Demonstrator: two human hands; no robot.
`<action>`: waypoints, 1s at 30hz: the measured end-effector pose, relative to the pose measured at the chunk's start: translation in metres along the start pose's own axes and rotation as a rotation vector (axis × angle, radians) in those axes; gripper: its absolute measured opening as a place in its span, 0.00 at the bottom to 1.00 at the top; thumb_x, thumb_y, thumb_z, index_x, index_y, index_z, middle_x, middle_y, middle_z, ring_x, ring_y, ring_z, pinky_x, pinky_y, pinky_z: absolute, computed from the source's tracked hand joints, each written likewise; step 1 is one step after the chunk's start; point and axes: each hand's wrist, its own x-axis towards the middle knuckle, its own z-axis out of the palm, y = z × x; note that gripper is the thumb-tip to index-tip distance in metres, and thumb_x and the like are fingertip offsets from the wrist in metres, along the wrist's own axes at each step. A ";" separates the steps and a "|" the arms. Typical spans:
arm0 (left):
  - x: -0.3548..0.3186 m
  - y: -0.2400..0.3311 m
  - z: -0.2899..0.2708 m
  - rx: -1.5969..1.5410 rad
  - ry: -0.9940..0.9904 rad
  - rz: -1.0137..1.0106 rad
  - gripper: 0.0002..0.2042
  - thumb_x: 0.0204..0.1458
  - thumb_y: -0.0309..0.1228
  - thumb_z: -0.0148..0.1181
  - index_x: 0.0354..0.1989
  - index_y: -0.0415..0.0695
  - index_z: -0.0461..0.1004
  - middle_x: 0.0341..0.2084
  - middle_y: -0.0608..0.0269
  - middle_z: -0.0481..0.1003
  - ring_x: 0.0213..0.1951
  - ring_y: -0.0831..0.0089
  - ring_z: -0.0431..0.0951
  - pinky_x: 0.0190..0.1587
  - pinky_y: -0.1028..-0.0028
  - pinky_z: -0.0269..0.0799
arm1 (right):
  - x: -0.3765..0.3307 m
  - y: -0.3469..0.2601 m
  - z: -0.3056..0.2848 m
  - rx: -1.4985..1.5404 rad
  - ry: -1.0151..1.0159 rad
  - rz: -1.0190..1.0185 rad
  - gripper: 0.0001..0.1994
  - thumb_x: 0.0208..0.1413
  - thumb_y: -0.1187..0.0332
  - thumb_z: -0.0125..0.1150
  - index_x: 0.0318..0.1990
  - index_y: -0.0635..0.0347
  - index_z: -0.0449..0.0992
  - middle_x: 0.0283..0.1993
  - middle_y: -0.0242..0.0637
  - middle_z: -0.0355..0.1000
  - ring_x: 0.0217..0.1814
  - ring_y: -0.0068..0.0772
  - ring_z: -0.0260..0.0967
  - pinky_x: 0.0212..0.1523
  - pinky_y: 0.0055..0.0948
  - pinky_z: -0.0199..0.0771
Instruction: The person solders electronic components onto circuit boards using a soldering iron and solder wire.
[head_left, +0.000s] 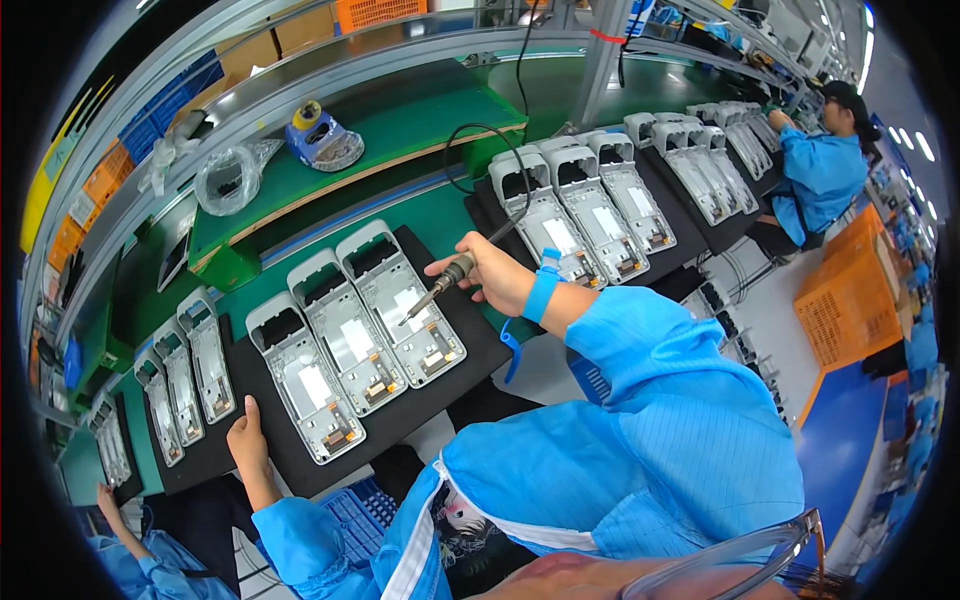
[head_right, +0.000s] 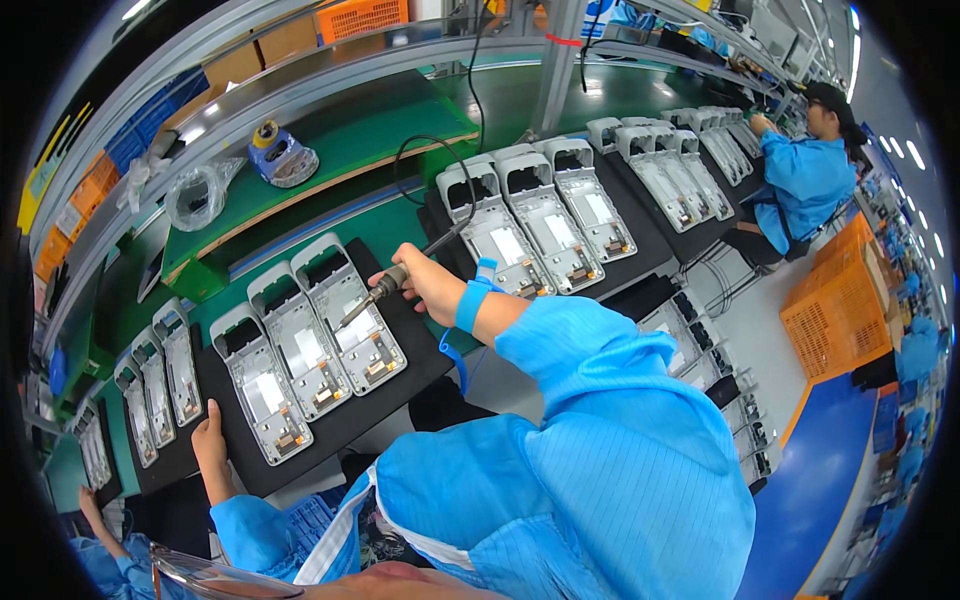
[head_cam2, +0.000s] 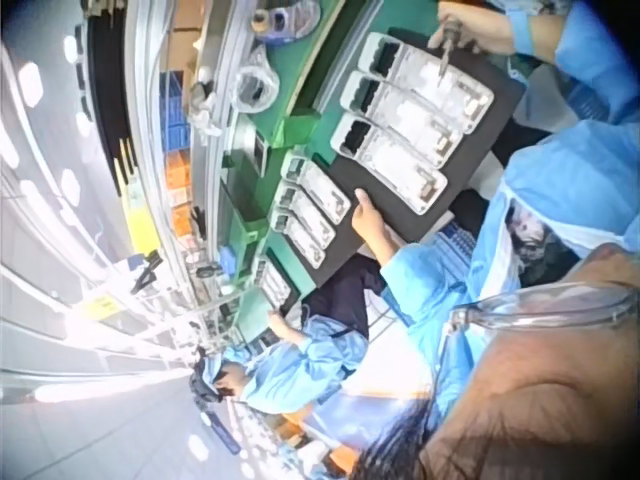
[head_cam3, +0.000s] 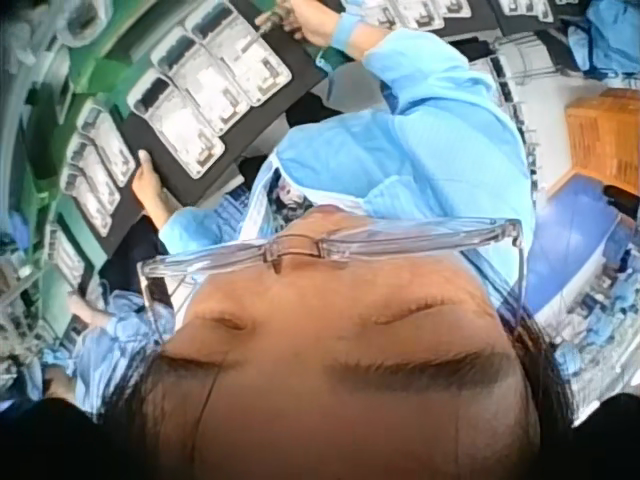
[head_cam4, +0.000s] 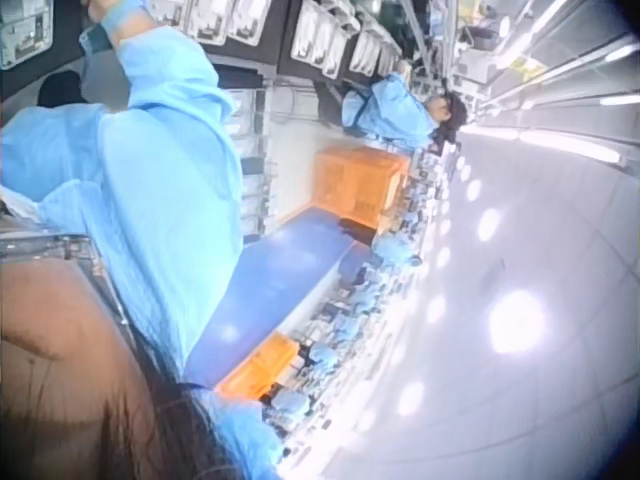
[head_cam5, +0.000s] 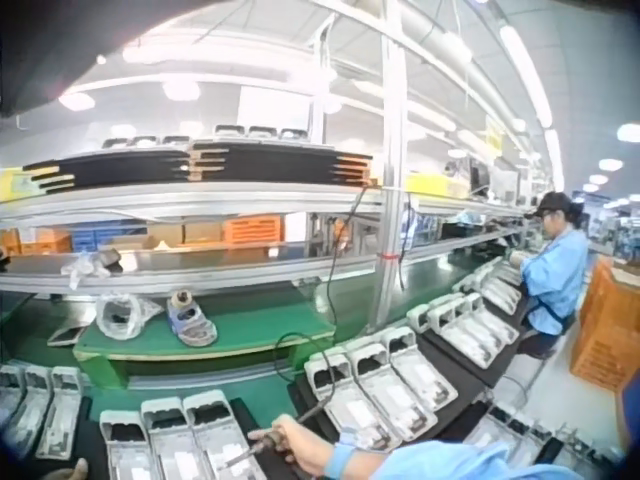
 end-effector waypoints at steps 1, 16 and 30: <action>-0.002 0.000 0.003 -0.089 0.006 0.038 0.22 0.50 0.43 0.54 0.13 0.38 0.69 0.12 0.70 0.65 0.16 0.83 0.59 0.20 0.81 0.54 | 0.000 0.002 -0.003 0.012 0.023 0.030 0.23 0.47 0.51 0.33 0.38 0.52 0.74 0.36 0.22 0.68 0.30 0.22 0.47 0.37 0.24 0.48; -0.077 0.075 0.022 -0.596 -0.266 0.056 0.15 0.50 0.37 0.55 0.30 0.34 0.73 0.25 0.61 0.74 0.26 0.78 0.73 0.29 0.81 0.67 | -0.089 -0.063 -0.071 0.168 0.054 -0.089 0.25 0.46 0.54 0.40 0.39 0.67 0.73 0.40 0.38 0.71 0.34 0.25 0.60 0.39 0.25 0.56; -0.181 0.117 0.165 -0.594 -0.396 0.124 0.16 0.50 0.38 0.55 0.20 0.36 0.71 0.17 0.66 0.70 0.19 0.83 0.65 0.22 0.83 0.60 | -0.202 -0.047 -0.207 0.166 0.272 -0.199 0.22 0.45 0.58 0.42 0.42 0.64 0.71 0.35 0.30 0.69 0.28 0.16 0.57 0.27 0.16 0.58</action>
